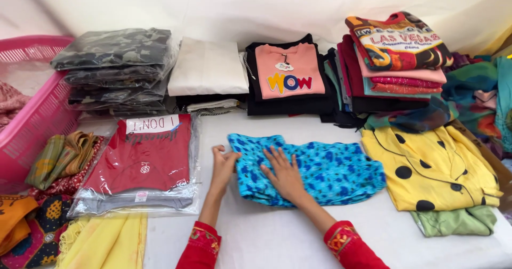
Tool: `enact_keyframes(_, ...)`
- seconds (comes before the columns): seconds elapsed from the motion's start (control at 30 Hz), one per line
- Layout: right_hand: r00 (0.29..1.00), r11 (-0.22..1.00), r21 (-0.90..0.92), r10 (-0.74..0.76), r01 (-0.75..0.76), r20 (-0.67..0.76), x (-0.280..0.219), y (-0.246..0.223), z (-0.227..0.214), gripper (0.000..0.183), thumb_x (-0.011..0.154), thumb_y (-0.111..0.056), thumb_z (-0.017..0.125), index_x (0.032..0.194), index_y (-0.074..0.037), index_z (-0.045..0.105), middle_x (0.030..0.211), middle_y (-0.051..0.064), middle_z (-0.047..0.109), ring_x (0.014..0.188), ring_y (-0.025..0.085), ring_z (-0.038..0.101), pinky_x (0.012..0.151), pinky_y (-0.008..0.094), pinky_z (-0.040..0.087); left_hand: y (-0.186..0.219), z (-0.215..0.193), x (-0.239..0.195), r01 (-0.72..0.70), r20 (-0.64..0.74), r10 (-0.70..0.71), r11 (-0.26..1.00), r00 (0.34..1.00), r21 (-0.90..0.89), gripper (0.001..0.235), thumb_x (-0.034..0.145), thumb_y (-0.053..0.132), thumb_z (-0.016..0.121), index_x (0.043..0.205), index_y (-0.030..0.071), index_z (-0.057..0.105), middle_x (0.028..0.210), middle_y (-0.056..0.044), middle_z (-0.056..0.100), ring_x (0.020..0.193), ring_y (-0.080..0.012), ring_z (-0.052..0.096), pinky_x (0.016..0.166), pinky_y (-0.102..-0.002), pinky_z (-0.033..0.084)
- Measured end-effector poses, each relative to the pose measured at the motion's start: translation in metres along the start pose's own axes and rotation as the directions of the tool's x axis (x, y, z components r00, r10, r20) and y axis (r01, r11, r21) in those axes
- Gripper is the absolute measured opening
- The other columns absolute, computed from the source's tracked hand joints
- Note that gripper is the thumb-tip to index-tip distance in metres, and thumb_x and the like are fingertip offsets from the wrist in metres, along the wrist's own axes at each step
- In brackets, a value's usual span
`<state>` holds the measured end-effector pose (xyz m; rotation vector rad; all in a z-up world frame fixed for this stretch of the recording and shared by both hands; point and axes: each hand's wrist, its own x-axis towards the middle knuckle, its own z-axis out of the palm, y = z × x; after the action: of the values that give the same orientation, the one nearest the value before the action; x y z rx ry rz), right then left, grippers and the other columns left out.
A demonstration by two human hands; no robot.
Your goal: The person folds a blue patterned top and a yellow patterned top on a white surface. They smooth each garment, fold the sides inward, then fold the bottom up and the top down to create compact rectangles, placing each folded item on a nearby stack.
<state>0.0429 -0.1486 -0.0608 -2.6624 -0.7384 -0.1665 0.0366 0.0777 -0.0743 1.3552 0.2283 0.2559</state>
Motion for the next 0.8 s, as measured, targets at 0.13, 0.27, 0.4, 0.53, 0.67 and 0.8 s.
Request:
enact_keyframes(0.13,0.995,0.942,0.334,0.048,-0.017,-0.084,0.0,-0.057,0.009,0.062,0.103,-0.053,0.039,0.158,-0.026,0.038,0.166,0.012,0.029,0.155,0.03,0.027,0.125,0.061,0.01,0.036,-0.012,-0.001,-0.155,-0.025,0.154,0.988,0.988,-0.023,0.051,0.088,0.007,0.069,0.12,0.012,0.03,0.084,-0.006,0.066,0.065,-0.0098,0.058,0.051,-0.024,0.043)
enact_keyframes(0.27,0.986,0.798,0.602,0.086,0.019,-0.145,0.012,-0.051,0.059,0.056,0.107,-0.043,0.04,0.157,-0.019,0.04,0.162,0.018,0.034,0.154,0.036,0.029,0.126,0.06,0.013,0.111,0.024,-0.02,-0.189,-0.054,0.198,0.971,0.979,0.144,0.052,0.085,0.007,0.071,0.122,0.011,0.033,0.084,-0.007,0.067,0.061,-0.0136,0.059,0.048,-0.028,0.045)
enact_keyframes(0.4,0.952,0.805,0.515,-0.199,0.294,-0.231,0.012,0.033,0.085,0.069,0.101,-0.027,0.05,0.16,-0.002,0.025,0.161,0.029,0.03,0.149,0.042,0.029,0.121,0.052,0.019,0.108,0.085,-0.018,-0.216,0.025,0.22,0.916,0.975,0.337,0.058,0.083,0.012,0.073,0.129,0.011,0.037,0.084,-0.009,0.071,0.065,-0.0189,0.069,0.055,-0.034,0.056)
enact_keyframes(0.53,0.915,-0.186,0.917,0.139,-0.353,0.38,-0.009,0.081,-0.031,0.082,0.096,-0.064,0.029,0.157,-0.009,0.037,0.15,0.017,0.053,0.134,0.031,0.054,0.112,0.043,0.042,0.076,0.173,-0.033,-0.405,0.253,0.32,0.782,0.913,0.473,0.05,0.087,0.017,0.076,0.123,0.005,0.044,0.098,-0.012,0.066,0.069,-0.0286,0.074,0.062,-0.04,0.058)
enact_keyframes(0.67,0.869,-0.136,0.932,0.337,-0.335,0.362,-0.032,0.158,-0.055,0.083,0.1,-0.068,0.041,0.157,-0.008,0.047,0.135,0.013,0.059,0.119,0.021,0.058,0.103,0.033,0.047,0.097,0.22,-0.071,-0.255,0.309,0.152,0.91,0.939,0.326,0.059,0.089,0.021,0.068,0.135,0.002,0.036,0.083,-0.014,0.071,0.071,-0.0286,0.075,0.063,-0.037,0.058)
enact_keyframes(0.8,0.941,-0.124,0.945,0.118,-0.304,0.318,-0.046,0.15,-0.109,0.056,0.102,-0.03,0.06,0.148,-0.006,0.04,0.116,0.008,0.061,0.104,0.018,0.062,0.089,0.033,0.055,0.08,0.194,-0.082,-0.239,0.431,0.133,0.95,0.892,0.202,0.044,0.102,0.035,0.056,0.135,0.006,0.051,0.108,-0.015,0.073,0.096,-0.026,0.074,0.081,-0.037,0.058)
